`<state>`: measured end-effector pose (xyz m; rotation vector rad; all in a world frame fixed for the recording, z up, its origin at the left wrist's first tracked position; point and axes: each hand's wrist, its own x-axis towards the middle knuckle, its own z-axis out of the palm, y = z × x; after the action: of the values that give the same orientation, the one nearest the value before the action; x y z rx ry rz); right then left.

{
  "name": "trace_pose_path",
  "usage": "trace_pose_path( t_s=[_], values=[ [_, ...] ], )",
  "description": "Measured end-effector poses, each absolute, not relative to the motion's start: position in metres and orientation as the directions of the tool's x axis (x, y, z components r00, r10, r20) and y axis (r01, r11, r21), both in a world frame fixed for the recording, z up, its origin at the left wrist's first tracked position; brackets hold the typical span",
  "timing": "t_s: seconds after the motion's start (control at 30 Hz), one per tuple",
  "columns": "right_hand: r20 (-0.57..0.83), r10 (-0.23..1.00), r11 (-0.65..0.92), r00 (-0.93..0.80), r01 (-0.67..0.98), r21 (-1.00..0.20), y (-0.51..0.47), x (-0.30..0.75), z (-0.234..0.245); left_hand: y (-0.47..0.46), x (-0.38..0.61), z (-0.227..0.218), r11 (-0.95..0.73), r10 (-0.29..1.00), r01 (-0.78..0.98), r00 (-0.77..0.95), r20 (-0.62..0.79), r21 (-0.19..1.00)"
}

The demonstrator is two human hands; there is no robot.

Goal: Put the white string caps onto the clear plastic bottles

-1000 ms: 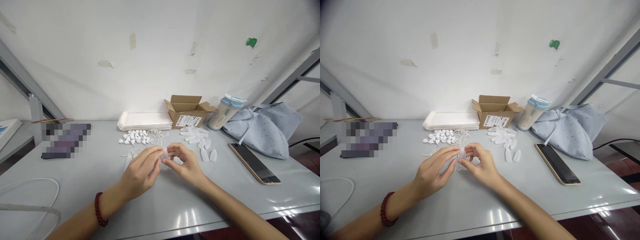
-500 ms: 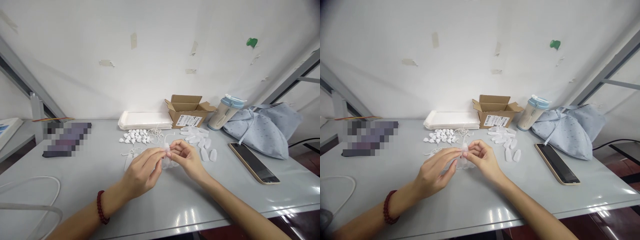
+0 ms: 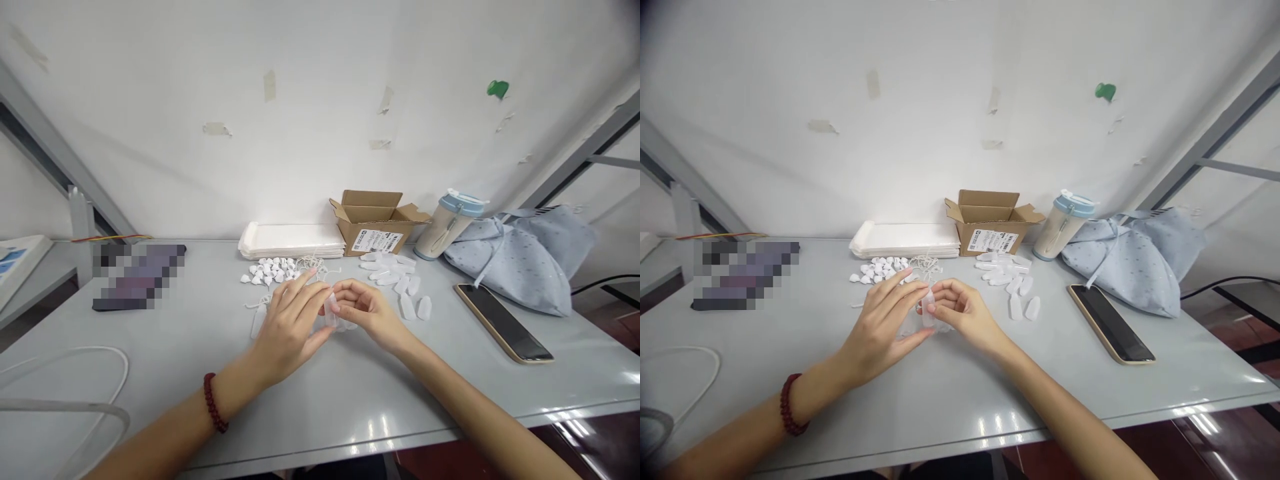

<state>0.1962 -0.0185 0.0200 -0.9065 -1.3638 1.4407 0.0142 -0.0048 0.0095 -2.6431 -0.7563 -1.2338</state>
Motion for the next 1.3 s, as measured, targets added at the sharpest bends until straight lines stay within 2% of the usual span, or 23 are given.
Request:
trace_pose_path(
  t_s=[0.17,0.33,0.47,0.6,0.8,0.97,1.3],
  values=[
    [0.012,0.932,0.011,-0.363,-0.006,-1.0,-0.014,0.205,0.024,-0.002,0.017,0.003,-0.857,0.421,0.498,0.532,0.734,0.13],
    [-0.028,0.938,0.053,-0.344,0.223,-0.973,-0.006,0.229,0.034,0.002,0.036,0.007,-0.85,0.491,0.477,0.559,0.668,0.225],
    [-0.104,0.934,0.067,-0.343,0.453,-0.889,0.001,0.251,0.038,0.006,0.062,0.009,-0.784,0.618,0.511,0.59,0.52,0.353],
    [-0.179,0.932,0.039,-0.316,0.578,-0.815,0.006,0.264,0.035,0.009,0.082,0.005,-0.709,0.703,0.571,0.618,0.351,0.414],
    [-0.227,0.919,0.031,-0.323,0.631,-0.775,0.012,0.266,0.03,0.01,0.088,0.003,-0.694,0.717,0.631,0.647,0.259,0.347],
    [-0.248,0.91,0.039,-0.332,0.664,-0.747,0.012,0.264,0.028,0.01,0.086,0.005,-0.685,0.72,0.629,0.663,0.205,0.368],
    [-0.264,0.911,0.022,-0.318,0.676,-0.737,0.012,0.263,0.028,0.009,0.083,0.006,-0.685,0.717,0.625,0.671,0.19,0.375]
  ],
)
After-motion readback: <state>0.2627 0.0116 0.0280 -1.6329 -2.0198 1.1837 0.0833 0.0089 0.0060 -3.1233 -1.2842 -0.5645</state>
